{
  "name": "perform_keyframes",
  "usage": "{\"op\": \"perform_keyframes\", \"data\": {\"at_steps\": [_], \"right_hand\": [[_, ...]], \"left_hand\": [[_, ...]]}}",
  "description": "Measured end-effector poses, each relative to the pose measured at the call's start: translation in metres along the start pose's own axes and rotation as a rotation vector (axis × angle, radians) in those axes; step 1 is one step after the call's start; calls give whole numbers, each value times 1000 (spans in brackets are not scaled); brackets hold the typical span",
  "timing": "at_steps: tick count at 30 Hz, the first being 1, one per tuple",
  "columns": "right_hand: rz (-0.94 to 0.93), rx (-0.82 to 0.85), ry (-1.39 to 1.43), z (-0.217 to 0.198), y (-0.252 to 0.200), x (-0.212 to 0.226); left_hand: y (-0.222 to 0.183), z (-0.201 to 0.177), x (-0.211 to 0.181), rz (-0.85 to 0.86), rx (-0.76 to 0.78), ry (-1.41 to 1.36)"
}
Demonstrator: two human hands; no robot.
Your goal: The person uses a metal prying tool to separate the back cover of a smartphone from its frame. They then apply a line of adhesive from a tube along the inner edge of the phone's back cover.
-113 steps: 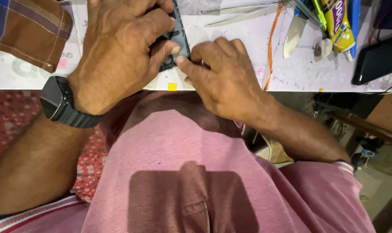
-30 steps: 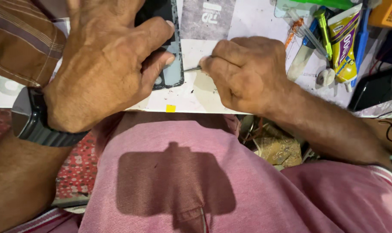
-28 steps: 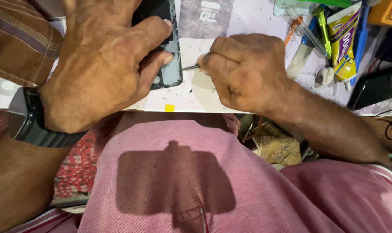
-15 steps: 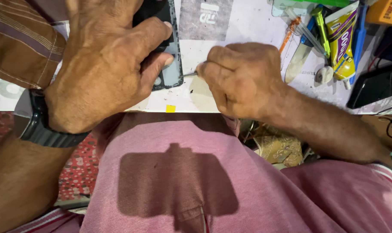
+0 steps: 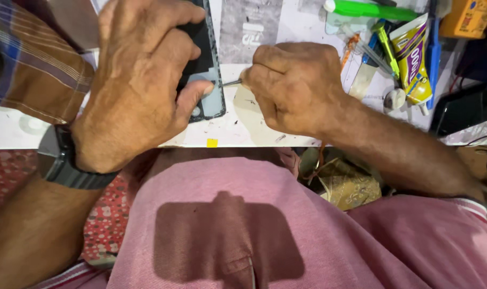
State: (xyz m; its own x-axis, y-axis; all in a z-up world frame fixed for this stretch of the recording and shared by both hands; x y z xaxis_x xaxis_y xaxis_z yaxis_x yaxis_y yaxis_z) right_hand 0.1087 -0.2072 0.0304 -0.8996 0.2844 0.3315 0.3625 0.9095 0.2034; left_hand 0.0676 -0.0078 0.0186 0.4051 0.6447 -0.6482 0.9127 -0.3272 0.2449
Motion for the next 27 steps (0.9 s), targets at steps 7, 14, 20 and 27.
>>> {"op": "perform_keyframes", "data": {"at_steps": [7, 14, 20, 27], "right_hand": [[-10, -55, -42, -1, 14, -20], [15, 7, 24, -5, 10, -16], [6, -58, 42, -10, 11, -12], [-7, -19, -16, -7, 21, -18]], "left_hand": [[4, -2, -2, -12, 4, -32], [8, -3, -1, -36, 16, -43], [12, -4, -3, -57, 17, -40], [15, -5, -3, -69, 36, -47]]}}
Point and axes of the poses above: each hand's wrist, its own y-axis towards the middle knuckle, its own z-axis out of the palm, x = y × z, the point moved 5 cm from there along y, towards the middle knuckle, and after that the axes turned 5 degrees about -z, right-handed, at the moved point
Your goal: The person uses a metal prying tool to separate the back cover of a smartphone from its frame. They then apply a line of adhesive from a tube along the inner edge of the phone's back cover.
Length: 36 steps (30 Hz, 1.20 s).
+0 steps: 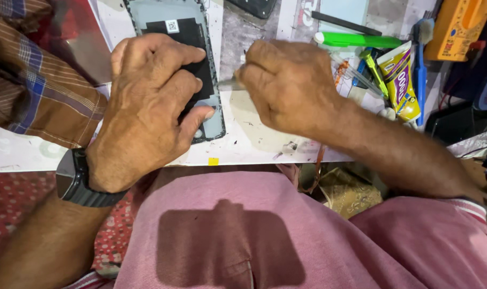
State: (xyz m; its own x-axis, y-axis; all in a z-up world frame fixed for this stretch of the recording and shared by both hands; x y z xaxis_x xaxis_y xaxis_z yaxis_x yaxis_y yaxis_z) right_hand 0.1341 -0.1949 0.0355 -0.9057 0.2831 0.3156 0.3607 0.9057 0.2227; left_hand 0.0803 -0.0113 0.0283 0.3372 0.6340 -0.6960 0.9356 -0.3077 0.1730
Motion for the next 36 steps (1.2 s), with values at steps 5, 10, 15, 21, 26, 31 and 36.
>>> {"op": "perform_keyframes", "data": {"at_steps": [5, 10, 15, 21, 26, 31, 36], "right_hand": [[27, -14, -3, 1, 3, -8], [10, -12, -17, 0, 2, -6], [32, -11, -31, 2, 2, -11], [3, -39, -19, -4, 8, -6], [17, -2, -41, 2, 2, -2], [26, -47, -53, 1, 3, -9], [23, -27, -26, -2, 6, -5]], "left_hand": [[0, -1, 0, 6, -18, -6], [-2, 1, 4, 4, -13, -9], [-7, 5, 8, -17, 18, -3], [-3, 2, 4, -4, 3, -3], [-1, 2, 3, -7, 9, -2], [-5, 5, 6, -12, 32, 2], [-4, 4, 6, -9, 20, 6]]}}
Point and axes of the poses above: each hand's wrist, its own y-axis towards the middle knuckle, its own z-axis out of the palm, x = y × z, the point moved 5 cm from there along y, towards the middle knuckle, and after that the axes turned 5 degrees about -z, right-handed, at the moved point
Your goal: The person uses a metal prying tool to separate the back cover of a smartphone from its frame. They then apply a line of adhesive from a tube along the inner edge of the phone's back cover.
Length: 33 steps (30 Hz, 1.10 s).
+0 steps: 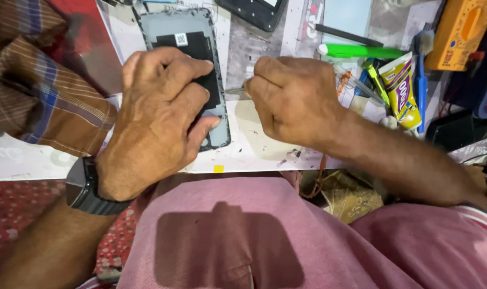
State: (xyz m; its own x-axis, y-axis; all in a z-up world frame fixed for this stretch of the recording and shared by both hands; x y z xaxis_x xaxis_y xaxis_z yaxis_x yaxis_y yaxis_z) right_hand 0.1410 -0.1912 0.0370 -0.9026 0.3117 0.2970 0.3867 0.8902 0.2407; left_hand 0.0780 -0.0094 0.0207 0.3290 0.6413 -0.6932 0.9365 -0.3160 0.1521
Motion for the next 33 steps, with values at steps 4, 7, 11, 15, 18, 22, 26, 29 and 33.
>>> {"op": "perform_keyframes", "data": {"at_steps": [4, 7, 11, 15, 18, 22, 26, 29, 33], "right_hand": [[57, 4, -11, 7, 2, -7], [76, 26, -39, 8, 0, -6], [66, -13, 0, 5, -1, 3], [127, -31, -39, 7, 4, -13], [129, -17, -32, 6, 5, -5], [137, -39, -40, 8, 8, -9], [169, 0, -56, 11, 6, -11], [147, -35, 4, 7, -1, 7], [170, -64, -49, 11, 6, -13]], "left_hand": [[-2, 2, 2, -15, 8, -6], [-2, 2, 1, -13, 5, -5], [-1, 0, 1, -4, -10, -2], [-1, 1, 0, -14, 9, 18], [1, -1, -1, -5, -12, -2], [0, 1, 0, -14, 4, -7], [1, 0, -2, -17, 2, -1], [1, -1, 0, -7, -8, -4], [0, 0, -1, -5, 17, 19]]}}
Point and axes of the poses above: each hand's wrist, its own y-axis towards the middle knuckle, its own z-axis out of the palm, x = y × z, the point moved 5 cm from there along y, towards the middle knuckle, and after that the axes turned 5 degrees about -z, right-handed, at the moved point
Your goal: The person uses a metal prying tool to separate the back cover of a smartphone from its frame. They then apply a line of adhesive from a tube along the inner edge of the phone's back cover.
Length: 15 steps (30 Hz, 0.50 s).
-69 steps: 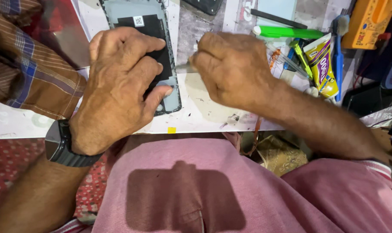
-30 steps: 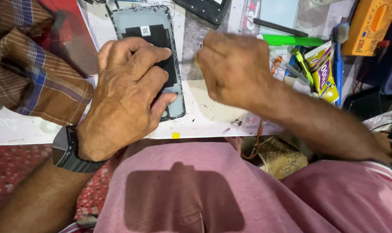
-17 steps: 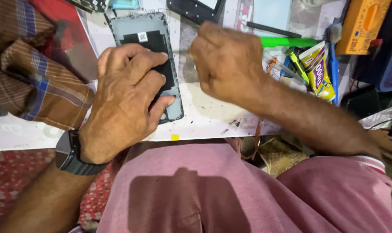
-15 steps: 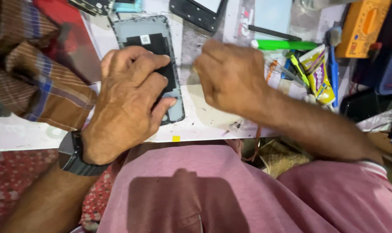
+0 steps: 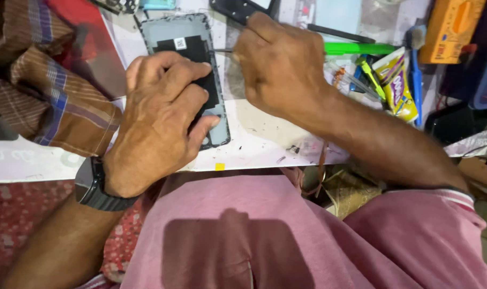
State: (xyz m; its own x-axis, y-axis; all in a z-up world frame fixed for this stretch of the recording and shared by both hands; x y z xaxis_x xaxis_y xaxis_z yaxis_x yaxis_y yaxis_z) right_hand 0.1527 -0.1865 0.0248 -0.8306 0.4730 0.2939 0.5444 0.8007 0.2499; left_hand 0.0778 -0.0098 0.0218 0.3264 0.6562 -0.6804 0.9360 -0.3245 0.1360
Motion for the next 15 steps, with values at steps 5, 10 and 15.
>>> {"op": "perform_keyframes", "data": {"at_steps": [5, 10, 15], "right_hand": [[-48, -51, 49, -11, -3, 23], [52, 3, -26, 2, 1, 4], [93, 45, -24, -19, -24, 25]], "left_hand": [[0, -3, -2, 5, -35, -8], [-2, 5, -5, 7, 8, 37], [-19, 7, -22, 18, 112, -60]]}}
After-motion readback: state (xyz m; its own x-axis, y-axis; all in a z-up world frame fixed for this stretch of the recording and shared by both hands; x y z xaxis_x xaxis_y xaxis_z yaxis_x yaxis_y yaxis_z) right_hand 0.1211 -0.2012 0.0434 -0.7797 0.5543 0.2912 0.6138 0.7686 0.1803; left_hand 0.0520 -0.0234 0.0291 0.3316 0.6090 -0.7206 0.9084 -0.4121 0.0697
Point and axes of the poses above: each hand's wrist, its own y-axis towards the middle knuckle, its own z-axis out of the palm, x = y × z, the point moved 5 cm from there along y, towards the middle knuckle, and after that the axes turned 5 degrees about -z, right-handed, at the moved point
